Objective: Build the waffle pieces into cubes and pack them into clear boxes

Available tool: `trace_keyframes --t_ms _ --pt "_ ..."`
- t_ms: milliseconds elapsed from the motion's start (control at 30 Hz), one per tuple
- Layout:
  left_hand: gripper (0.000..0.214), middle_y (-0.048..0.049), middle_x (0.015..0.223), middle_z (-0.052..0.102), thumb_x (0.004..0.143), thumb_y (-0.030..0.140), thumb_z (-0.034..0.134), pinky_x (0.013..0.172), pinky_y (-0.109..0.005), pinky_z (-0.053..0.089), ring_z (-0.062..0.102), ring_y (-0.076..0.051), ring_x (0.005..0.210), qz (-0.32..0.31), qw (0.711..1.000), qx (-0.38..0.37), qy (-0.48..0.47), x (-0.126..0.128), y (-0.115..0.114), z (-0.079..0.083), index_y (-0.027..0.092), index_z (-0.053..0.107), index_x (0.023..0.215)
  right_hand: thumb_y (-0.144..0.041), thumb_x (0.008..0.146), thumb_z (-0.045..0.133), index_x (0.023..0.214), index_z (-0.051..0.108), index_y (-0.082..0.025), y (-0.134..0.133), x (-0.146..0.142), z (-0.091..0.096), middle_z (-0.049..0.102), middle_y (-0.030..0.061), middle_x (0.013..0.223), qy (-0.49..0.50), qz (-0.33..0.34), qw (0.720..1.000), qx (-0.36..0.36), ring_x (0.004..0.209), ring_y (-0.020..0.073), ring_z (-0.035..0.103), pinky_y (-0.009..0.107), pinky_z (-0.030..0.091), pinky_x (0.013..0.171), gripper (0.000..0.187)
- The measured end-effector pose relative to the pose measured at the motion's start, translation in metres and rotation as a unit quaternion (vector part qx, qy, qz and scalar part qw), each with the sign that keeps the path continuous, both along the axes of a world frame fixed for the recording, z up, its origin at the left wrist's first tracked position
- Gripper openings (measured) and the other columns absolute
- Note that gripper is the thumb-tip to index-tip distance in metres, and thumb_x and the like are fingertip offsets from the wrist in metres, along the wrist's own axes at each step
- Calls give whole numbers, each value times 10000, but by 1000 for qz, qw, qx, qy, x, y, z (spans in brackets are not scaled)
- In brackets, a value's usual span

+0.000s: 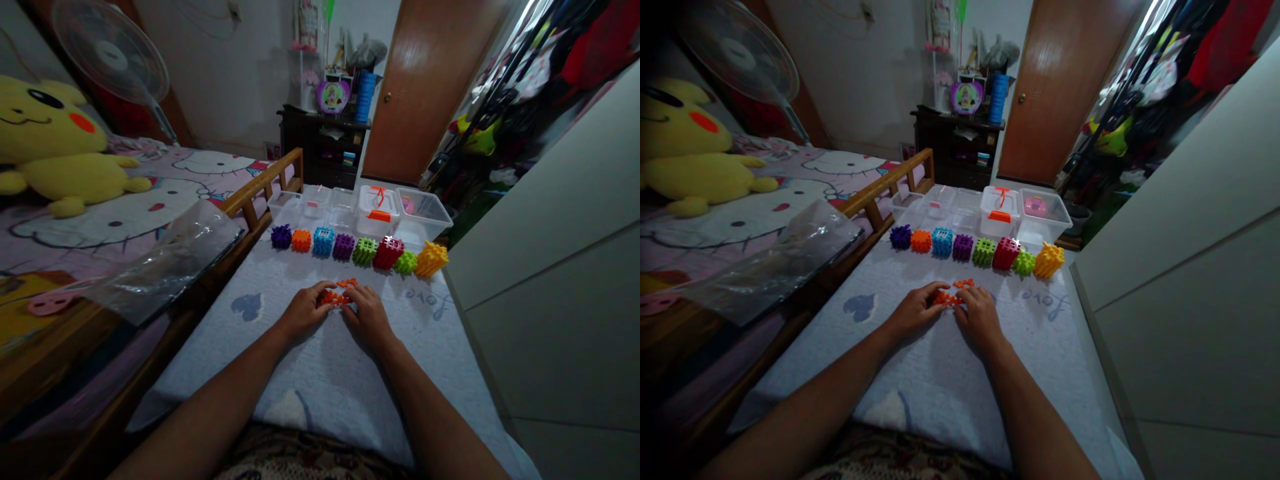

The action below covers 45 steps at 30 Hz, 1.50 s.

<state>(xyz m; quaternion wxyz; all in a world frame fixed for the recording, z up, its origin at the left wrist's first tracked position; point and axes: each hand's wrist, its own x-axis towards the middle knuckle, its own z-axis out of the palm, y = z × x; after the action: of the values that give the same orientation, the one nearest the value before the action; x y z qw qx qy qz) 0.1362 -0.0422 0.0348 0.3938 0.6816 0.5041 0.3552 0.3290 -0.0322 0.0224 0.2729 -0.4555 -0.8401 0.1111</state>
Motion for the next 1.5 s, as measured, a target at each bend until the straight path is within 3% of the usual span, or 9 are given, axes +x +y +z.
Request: trace_keyframes --t_ms 167,300,467,800,967,1100,1300,1500 --pt "420 -30 952 695 797 170 617 791 -289 507 632 -159 829 34 999 32 4 2 3 -6 196 617 1217 -237 894 595 938 694 -206 5 4 1 685 78 972 -11 -8 1000 7 927 230 559 340 414 855 112" --pt "439 -76 1160 657 773 165 653 922 -373 508 615 -205 994 91 991 90 36 0 7 -11 199 613 1208 -259 883 601 893 688 -172 15 11 -2 666 66 832 7 -101 995 9 807 207 555 313 404 779 123" --pt "385 -69 1105 660 783 142 638 942 -394 506 606 -209 982 87 987 110 81 -2 8 -11 185 618 1165 -276 870 612 840 687 -162 21 12 -4 667 63 804 -19 -180 983 5 781 200 550 306 387 755 140" --pt "336 -77 1116 665 793 154 610 990 -420 486 590 -247 1089 75 985 108 114 0 9 -13 198 648 1124 -301 881 597 791 689 -182 14 12 0 628 69 797 -91 -194 977 11 767 194 542 299 376 733 175" --pt "400 -97 1162 654 784 145 615 1022 -422 460 585 -258 1125 31 975 85 203 4 19 -9 175 633 1182 -302 884 604 789 688 -184 13 13 1 615 62 785 -104 -190 976 1 760 190 535 294 367 713 174" --pt "404 -110 1214 630 820 118 589 1047 -397 432 558 -254 1166 -4 958 116 262 12 32 -3 164 623 1220 -290 889 597 813 699 -187 12 14 1 616 61 803 -103 -176 979 -1 769 188 534 291 364 718 164" --pt "192 -95 1043 657 886 203 592 921 -369 473 590 -251 1024 -31 938 145 313 20 54 -9 193 710 1037 -270 880 591 794 691 -183 12 14 1 619 62 802 -95 -183 979 -10 764 188 532 295 361 715 158" --pt "189 -89 965 673 910 236 571 824 -325 476 614 -242 967 -93 909 140 381 17 72 1 184 740 975 -255 868 600 814 684 -176 14 13 0 634 66 825 -90 -182 979 -21 776 189 537 297 357 726 127"
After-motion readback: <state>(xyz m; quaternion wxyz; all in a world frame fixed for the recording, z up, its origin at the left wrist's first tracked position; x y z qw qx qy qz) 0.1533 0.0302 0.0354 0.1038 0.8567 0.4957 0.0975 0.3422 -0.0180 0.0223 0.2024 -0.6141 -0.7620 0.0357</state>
